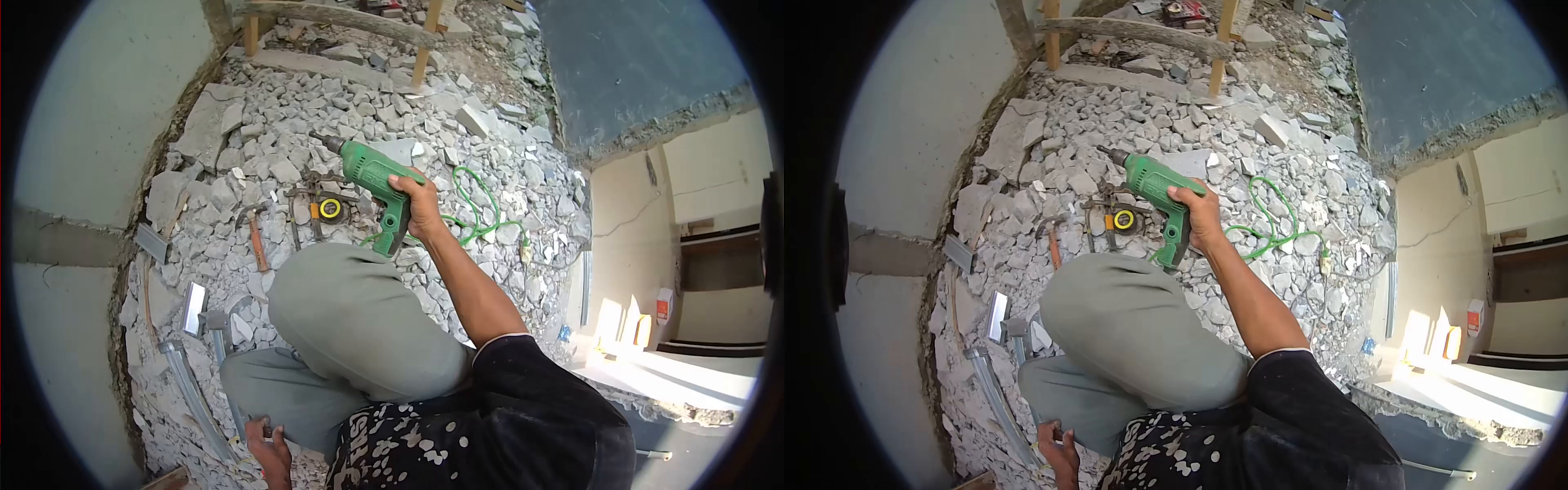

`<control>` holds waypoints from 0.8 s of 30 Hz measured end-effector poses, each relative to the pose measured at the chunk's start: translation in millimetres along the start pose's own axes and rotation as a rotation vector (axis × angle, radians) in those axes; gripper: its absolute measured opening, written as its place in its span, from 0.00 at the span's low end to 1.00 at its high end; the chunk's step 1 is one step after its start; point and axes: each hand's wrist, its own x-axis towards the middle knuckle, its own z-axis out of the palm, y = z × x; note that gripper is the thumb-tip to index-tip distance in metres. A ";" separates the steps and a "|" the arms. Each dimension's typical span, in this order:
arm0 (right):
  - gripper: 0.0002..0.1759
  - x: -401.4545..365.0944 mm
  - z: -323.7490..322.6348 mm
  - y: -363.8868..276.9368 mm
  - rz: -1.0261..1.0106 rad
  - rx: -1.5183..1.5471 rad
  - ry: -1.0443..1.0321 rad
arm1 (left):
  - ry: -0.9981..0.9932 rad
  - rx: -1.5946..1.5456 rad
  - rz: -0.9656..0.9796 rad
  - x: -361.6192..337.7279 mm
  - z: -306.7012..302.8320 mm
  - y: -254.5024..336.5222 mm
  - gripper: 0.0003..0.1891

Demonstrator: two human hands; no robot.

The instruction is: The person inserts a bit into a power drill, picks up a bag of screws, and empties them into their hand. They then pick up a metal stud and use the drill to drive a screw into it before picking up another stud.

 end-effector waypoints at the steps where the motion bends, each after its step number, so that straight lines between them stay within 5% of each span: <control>1: 0.23 -5.5 9.5 18.6 0.010 0.039 0.088 | -0.047 0.001 -0.043 6.9 -25.0 -10.7 0.15; 2: 0.20 -12.9 22.9 31.8 0.028 0.095 0.157 | -0.090 0.003 -0.088 15.5 -48.7 -18.7 0.15; 3: 0.21 17.8 -46.7 1.4 -0.034 0.080 0.151 | -0.113 -0.052 -0.039 34.8 33.3 3.1 0.15; 11: 0.19 -3.3 -114.2 83.8 0.095 0.321 0.367 | -0.347 0.228 0.098 55.5 -2.7 34.0 0.16; 17: 0.22 -21.0 -147.5 86.5 0.161 0.376 0.375 | -0.552 0.181 -0.110 80.2 -8.6 11.2 0.16; 24: 0.23 -17.6 -164.0 56.6 0.106 0.290 0.311 | -0.453 0.006 -0.187 78.3 -6.8 18.7 0.20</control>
